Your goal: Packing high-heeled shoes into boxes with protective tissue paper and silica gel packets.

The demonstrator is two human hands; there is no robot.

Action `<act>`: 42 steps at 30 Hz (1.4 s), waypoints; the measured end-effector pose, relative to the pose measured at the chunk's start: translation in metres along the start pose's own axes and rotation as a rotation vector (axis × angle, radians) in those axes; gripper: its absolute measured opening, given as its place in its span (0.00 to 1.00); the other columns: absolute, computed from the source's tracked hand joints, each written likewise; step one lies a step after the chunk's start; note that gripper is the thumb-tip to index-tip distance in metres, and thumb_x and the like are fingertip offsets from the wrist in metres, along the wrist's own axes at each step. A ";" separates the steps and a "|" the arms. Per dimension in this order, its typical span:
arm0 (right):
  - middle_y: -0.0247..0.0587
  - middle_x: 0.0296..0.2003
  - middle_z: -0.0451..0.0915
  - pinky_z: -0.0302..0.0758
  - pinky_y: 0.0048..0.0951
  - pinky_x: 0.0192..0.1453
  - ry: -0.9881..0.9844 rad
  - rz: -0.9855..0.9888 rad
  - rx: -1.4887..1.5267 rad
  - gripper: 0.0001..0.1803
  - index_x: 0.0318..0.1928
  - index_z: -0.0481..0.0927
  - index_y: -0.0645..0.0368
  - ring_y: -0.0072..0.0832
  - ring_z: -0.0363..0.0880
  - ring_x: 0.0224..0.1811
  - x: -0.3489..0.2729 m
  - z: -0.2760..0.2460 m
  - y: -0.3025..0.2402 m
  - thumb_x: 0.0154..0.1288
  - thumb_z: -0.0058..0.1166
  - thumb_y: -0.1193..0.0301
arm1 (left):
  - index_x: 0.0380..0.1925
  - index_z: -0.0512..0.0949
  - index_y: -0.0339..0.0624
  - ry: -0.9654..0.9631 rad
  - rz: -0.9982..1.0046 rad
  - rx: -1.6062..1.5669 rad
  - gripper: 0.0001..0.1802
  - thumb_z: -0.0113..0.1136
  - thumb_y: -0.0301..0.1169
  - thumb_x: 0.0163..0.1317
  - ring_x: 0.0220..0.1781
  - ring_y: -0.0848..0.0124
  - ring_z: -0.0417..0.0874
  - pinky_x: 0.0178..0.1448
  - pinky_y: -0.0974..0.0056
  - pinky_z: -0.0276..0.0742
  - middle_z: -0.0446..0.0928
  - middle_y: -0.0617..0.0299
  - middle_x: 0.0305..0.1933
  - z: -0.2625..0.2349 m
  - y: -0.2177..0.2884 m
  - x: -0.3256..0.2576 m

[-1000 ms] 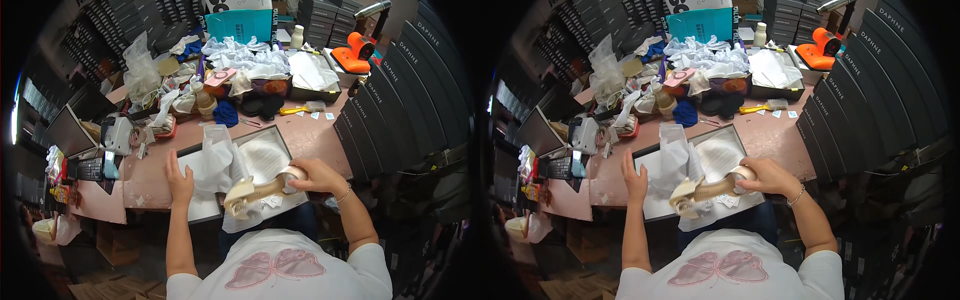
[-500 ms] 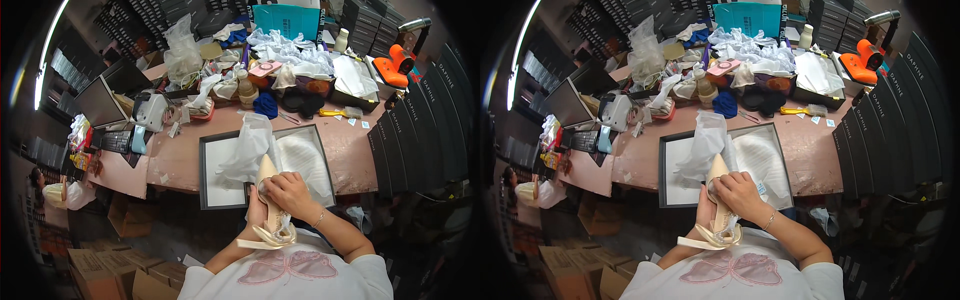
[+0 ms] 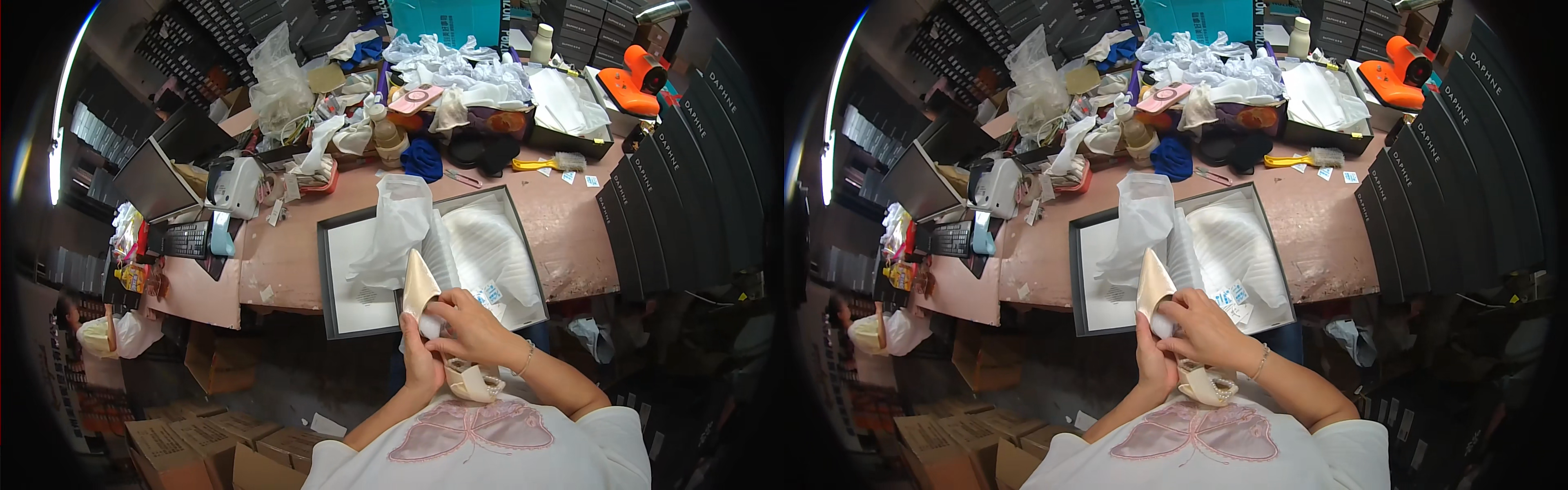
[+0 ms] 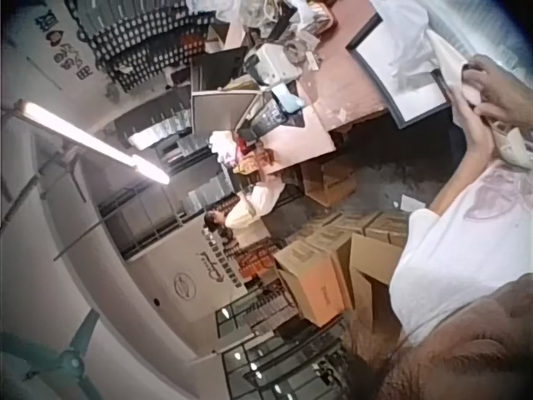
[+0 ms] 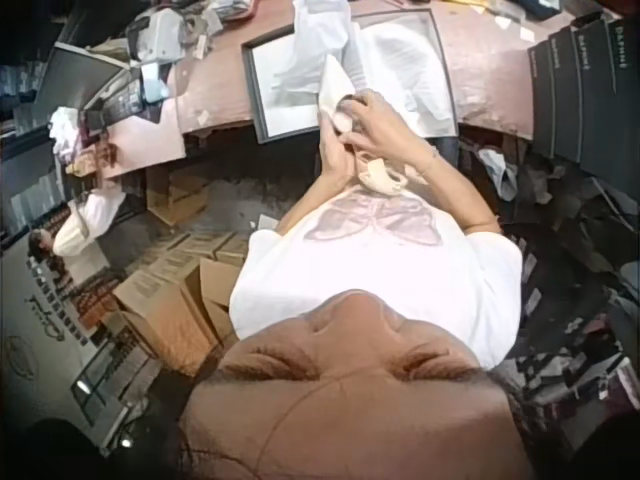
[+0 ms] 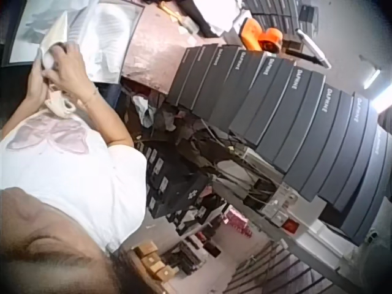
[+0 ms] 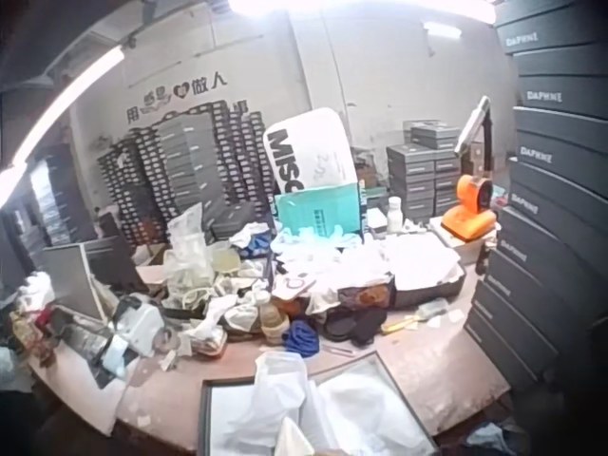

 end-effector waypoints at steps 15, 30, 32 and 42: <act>0.44 0.38 0.74 0.71 0.42 0.43 0.134 0.078 -0.649 0.19 0.41 0.74 0.61 0.42 0.76 0.41 -0.016 0.003 0.119 0.46 0.63 0.74 | 0.55 0.69 0.43 -0.091 -0.208 0.014 0.31 0.36 0.57 0.71 0.43 0.66 0.79 0.48 0.60 0.79 0.77 0.58 0.47 0.009 0.009 0.028; 0.35 0.20 0.69 0.70 0.35 0.27 0.214 -0.356 -0.342 0.11 0.25 0.69 0.54 0.32 0.75 0.23 -0.013 -0.003 0.027 0.47 0.61 0.70 | 0.58 0.66 0.46 0.037 -0.115 0.013 0.28 0.32 0.54 0.74 0.52 0.67 0.73 0.57 0.60 0.70 0.72 0.60 0.52 -0.001 0.001 0.018; 0.36 0.19 0.70 0.71 0.37 0.26 0.309 -0.296 -0.392 0.11 0.31 0.76 0.56 0.34 0.74 0.21 -0.029 -0.024 0.027 0.44 0.63 0.73 | 0.57 0.67 0.46 0.031 -0.159 0.063 0.31 0.32 0.58 0.72 0.46 0.65 0.75 0.51 0.58 0.74 0.73 0.59 0.50 -0.017 0.003 0.030; 0.56 0.35 0.69 0.49 0.55 0.71 0.014 -0.073 0.075 0.27 0.48 0.69 0.70 0.53 0.68 0.44 0.005 0.015 0.018 0.67 0.48 0.53 | 0.63 0.62 0.46 -0.043 -0.160 0.008 0.35 0.35 0.62 0.69 0.62 0.64 0.71 0.62 0.57 0.72 0.69 0.58 0.61 -0.001 -0.004 0.026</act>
Point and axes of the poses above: each hand's wrist, its own x-axis towards the middle knuckle, its own z-axis out of the palm, y = z × x, the point moved 3 cm from there along x, towards the middle knuckle
